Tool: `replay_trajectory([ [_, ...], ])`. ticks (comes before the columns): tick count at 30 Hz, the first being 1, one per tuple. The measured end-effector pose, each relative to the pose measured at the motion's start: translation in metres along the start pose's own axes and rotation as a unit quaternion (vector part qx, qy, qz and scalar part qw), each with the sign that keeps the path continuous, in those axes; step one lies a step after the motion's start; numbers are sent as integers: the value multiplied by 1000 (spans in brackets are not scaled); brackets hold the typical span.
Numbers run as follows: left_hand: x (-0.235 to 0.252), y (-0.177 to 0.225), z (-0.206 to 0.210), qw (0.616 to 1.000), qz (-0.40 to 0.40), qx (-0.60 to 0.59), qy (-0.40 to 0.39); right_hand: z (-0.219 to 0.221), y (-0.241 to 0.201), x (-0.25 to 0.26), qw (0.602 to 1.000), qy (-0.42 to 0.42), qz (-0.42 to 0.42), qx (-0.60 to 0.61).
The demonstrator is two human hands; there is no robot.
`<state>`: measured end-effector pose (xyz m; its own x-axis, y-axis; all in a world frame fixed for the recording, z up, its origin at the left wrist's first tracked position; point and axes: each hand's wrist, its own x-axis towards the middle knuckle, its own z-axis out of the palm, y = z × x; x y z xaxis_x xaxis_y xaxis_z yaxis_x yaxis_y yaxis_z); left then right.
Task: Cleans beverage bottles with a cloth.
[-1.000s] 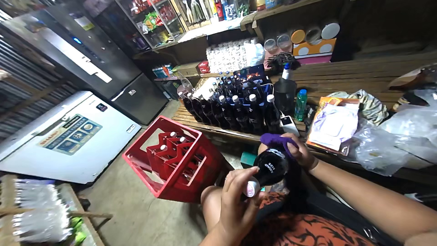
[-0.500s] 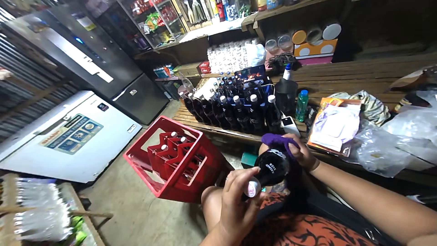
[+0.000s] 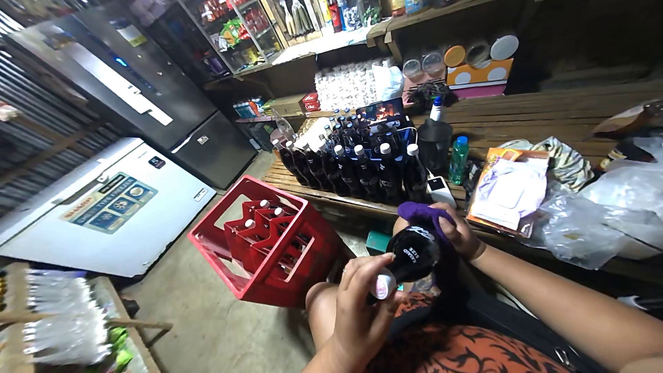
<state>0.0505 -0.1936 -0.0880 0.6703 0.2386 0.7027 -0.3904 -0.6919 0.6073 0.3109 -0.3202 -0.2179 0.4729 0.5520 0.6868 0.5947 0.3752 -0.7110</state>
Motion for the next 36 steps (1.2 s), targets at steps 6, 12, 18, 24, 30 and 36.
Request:
replay_trajectory([
  [6, -1, -1, 0, 1000, 2, -4, 3, 0, 1, 0, 1000, 2, -4, -1],
  [12, -1, -1, 0, 1000, 5, -1, 2, 0, 0, 0, 1000, 5, -2, 0],
  [18, -1, -1, 0, 1000, 6, 2, 3, 0, -1, -1, 1000, 4, 9, -4],
  [24, -1, -1, 1, 1000, 7, 2, 4, 0, 1, -2, 1000, 7, 6, 5],
  [30, -1, -1, 0, 1000, 2, -4, 3, -3, 1, 0, 999, -14, 20, -22],
  [36, 3, -4, -2, 1000, -5, -18, 14, -7, -45, 27, 986, -132, 63, -73],
])
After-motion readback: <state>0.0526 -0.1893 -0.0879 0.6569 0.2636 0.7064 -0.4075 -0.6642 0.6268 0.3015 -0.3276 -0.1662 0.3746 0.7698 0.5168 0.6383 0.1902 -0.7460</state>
